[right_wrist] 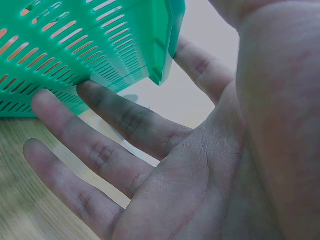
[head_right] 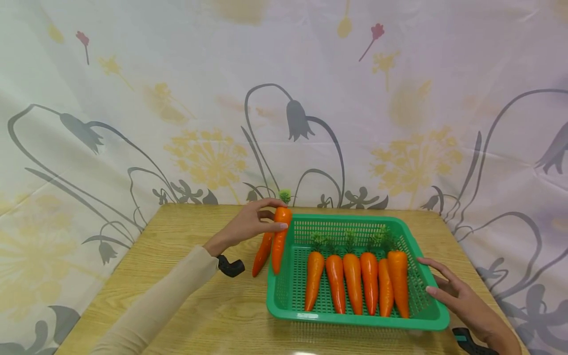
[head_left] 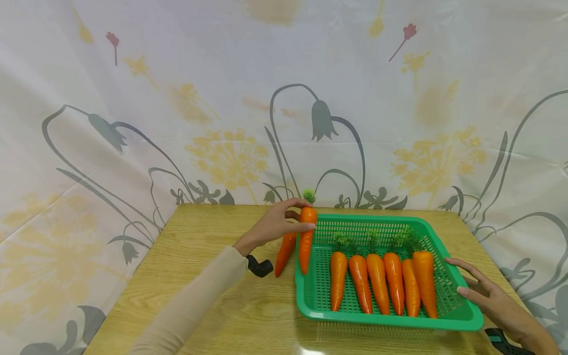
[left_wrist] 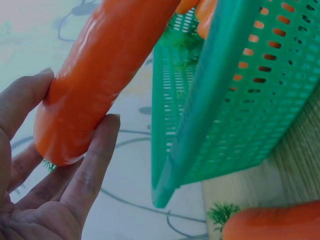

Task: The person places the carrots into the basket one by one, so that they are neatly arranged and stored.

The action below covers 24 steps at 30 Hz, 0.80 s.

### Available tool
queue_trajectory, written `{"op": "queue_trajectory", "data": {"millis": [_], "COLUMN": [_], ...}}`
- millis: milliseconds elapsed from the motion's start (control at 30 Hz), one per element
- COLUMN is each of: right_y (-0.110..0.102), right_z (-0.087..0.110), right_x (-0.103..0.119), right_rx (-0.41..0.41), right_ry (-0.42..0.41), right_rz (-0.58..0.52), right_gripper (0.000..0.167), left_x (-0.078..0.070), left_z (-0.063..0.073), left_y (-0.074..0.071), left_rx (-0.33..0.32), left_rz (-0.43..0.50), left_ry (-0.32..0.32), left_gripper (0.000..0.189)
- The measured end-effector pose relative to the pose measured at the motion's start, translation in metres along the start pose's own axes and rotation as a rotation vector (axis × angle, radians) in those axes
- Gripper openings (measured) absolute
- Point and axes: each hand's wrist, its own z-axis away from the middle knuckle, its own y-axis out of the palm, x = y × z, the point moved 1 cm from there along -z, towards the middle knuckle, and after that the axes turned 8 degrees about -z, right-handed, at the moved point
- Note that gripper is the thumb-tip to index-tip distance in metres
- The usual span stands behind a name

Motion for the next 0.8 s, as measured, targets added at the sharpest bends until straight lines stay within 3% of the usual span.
{"op": "queue_trajectory", "data": {"millis": [500,800], "right_y": [-0.001,-0.001], "right_z": [0.001,0.001], "right_x": [0.002,0.002], "right_rx": [0.015,0.011], "right_ry": [-0.007,0.009], "right_rz": [-0.049,-0.056], "right_gripper": [0.064,0.063], "left_x": [-0.017,-0.027], "left_z": [-0.023,-0.038], "left_y": [0.028,0.046], "left_rx": [0.057,0.087], "left_rz": [0.073,0.061], "left_ry": [0.071,0.083], "left_gripper": [0.047,0.046]}}
